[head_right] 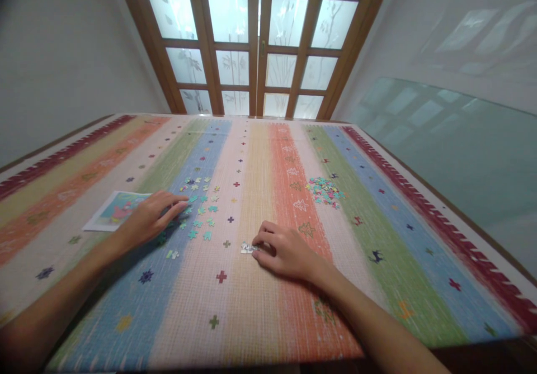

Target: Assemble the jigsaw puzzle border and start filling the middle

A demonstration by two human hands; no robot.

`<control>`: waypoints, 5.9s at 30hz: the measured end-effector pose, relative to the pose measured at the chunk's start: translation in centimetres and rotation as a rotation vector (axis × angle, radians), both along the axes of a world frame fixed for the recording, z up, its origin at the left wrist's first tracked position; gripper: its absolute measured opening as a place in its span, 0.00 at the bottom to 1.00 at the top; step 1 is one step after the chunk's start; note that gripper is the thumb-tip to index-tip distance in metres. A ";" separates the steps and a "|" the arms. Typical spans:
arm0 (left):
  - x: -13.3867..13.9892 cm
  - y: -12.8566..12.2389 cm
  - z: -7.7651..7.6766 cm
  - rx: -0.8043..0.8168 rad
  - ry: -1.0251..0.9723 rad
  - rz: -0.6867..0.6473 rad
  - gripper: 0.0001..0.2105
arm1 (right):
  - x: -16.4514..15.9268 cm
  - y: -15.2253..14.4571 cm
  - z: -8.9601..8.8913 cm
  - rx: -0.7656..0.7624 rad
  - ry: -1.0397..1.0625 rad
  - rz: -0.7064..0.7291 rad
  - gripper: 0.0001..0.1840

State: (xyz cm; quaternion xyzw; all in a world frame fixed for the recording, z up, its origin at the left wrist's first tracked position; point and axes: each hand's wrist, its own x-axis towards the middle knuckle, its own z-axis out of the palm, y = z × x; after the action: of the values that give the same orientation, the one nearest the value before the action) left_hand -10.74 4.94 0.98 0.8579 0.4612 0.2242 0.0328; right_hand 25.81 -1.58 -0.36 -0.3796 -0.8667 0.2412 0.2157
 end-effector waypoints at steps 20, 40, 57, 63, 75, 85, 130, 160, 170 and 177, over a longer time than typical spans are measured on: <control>5.2 9.3 -1.7 -0.058 0.190 -0.034 0.13 | -0.1 0.3 -0.8 0.052 0.024 0.005 0.06; 6.3 9.7 -0.8 -0.171 0.170 -0.014 0.08 | -0.1 0.3 -1.0 0.080 -0.014 -0.005 0.06; 7.4 6.1 2.4 -0.344 -0.044 -0.041 0.04 | -0.1 0.3 -0.7 0.066 -0.039 -0.006 0.07; 8.3 -0.1 2.4 -0.535 -0.141 -0.360 0.09 | -0.2 0.1 -0.7 0.100 -0.033 0.019 0.07; 9.0 -4.8 -1.1 -0.353 -0.328 -0.418 0.08 | -0.6 -0.3 -0.6 0.125 -0.011 0.094 0.09; 8.5 -5.5 -2.4 -0.178 -0.191 -0.462 0.11 | -0.6 -0.3 -0.7 0.115 0.001 0.131 0.10; 9.4 -6.6 -2.3 -0.037 -0.064 -0.454 0.09 | -0.7 -0.5 -0.6 0.126 0.025 0.140 0.10; 9.5 -6.6 -2.1 0.010 -0.061 -0.496 0.12 | -0.6 -0.4 -0.5 0.114 0.037 0.135 0.10; 9.4 -6.7 -2.0 -0.020 -0.062 -0.482 0.12 | -0.6 -0.5 -0.9 0.085 0.039 0.128 0.10; 9.1 -6.3 -2.0 -0.081 -0.111 -0.474 0.10 | -0.8 -0.5 -0.6 0.089 0.025 0.114 0.10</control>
State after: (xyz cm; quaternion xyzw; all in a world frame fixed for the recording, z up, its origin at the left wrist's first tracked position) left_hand -1.69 -1.37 -1.00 0.9265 0.2531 0.2384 0.1443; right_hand 25.05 -2.09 -1.00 -0.3166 -0.8941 0.2190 0.2290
